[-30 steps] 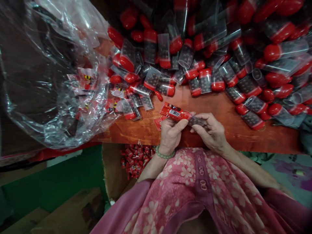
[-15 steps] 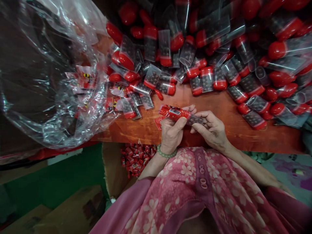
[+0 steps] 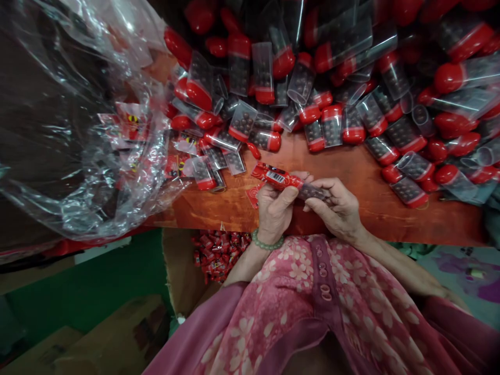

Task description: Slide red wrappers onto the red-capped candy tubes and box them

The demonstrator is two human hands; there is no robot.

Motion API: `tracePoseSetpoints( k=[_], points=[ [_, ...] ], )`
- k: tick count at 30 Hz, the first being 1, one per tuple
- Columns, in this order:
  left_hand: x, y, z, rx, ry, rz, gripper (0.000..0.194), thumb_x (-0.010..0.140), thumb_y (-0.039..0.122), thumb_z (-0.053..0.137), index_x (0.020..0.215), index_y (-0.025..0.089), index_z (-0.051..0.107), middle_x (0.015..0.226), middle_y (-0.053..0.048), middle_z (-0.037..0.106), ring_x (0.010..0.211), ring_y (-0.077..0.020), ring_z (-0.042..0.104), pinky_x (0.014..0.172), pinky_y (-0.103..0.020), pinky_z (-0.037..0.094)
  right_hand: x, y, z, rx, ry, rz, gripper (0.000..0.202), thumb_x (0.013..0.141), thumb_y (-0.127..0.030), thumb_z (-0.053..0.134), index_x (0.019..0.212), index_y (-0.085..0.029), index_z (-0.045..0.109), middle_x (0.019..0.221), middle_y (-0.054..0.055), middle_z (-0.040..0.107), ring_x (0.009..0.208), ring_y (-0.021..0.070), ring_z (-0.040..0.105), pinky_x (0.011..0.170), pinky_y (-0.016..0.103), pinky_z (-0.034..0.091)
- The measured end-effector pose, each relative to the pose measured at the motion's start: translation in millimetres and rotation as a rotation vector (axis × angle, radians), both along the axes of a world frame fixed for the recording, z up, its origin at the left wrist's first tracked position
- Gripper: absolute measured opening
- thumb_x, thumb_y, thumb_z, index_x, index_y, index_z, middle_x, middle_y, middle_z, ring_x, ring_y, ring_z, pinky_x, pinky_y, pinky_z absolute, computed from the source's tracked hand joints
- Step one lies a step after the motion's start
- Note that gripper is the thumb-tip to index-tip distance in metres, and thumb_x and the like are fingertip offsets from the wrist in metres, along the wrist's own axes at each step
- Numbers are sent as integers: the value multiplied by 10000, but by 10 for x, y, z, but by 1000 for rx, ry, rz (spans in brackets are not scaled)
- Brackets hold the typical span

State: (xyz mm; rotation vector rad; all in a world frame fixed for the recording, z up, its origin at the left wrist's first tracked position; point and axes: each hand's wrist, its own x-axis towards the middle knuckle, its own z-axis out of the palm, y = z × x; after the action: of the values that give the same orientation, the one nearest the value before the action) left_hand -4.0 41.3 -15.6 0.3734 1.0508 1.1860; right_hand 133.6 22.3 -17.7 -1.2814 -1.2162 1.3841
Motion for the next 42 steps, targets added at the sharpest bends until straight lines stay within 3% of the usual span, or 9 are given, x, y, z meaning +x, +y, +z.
tracePoseSetpoints(
  k=[5, 9, 15, 21, 24, 29, 36, 42],
  points=[
    [9, -11, -3, 23, -43, -44, 384, 686, 543, 903, 876, 226, 799, 1039, -76, 821, 1104, -304, 766, 1008, -461, 615, 0, 5, 42, -14, 20, -20, 271, 943, -460, 695, 1043, -230, 594, 733, -34, 712, 606, 119, 693, 614, 252, 561],
    [4, -14, 45, 4, -54, -62, 393, 699, 534, 898, 893, 208, 795, 1088, -96, 816, 1202, -327, 727, 1045, -471, 593, -7, 30, 60, -91, 105, 24, 330, 928, -528, 694, 1014, -231, 579, 726, -35, 694, 580, 118, 682, 593, 251, 565],
    [13, 31, 56, -57, -41, -15, 447, 605, 530, 949, 851, 197, 778, 950, -75, 826, 1106, -314, 766, 1019, -457, 602, -16, 14, 31, 35, -202, -40, 302, 907, -501, 720, 1031, -247, 615, 793, 3, 714, 655, 156, 701, 645, 295, 579],
    [47, 40, 22, -79, 36, 7, 432, 604, 498, 951, 847, 184, 781, 941, -79, 826, 924, -262, 796, 881, -380, 637, -32, 66, 20, -156, 160, 34, 410, 863, -585, 745, 948, -232, 553, 691, -41, 672, 554, 112, 660, 568, 243, 555],
    [46, 13, 51, -9, 11, -13, 442, 668, 545, 911, 913, 199, 784, 1031, -91, 821, 1055, -290, 779, 955, -410, 625, -26, 86, 33, -130, 173, 14, 378, 871, -537, 759, 963, -225, 566, 743, -30, 684, 577, 101, 666, 576, 231, 555],
    [-5, -37, 47, 20, -24, -43, 562, 729, 601, 856, 1146, 239, 753, 1272, -115, 760, 1367, -355, 620, 1116, -482, 546, -5, 78, 35, -126, 170, 44, 379, 890, -552, 734, 998, -225, 576, 745, -25, 691, 585, 112, 669, 585, 245, 564],
    [-6, -14, -11, 9, -85, -47, 413, 686, 515, 915, 937, 218, 779, 1078, -86, 818, 1309, -354, 665, 1113, -513, 554, 40, 8, 26, 66, -176, 41, 258, 930, -435, 718, 1059, -230, 628, 833, 8, 728, 677, 144, 709, 626, 263, 555],
    [-26, 8, -16, 6, -84, -79, 583, 657, 625, 891, 1008, 178, 763, 1190, -131, 789, 1331, -358, 647, 1130, -486, 542, 13, 41, 10, 17, 106, 85, 262, 970, -437, 677, 1039, -209, 568, 709, -39, 694, 552, 105, 669, 547, 212, 527]
  ],
)
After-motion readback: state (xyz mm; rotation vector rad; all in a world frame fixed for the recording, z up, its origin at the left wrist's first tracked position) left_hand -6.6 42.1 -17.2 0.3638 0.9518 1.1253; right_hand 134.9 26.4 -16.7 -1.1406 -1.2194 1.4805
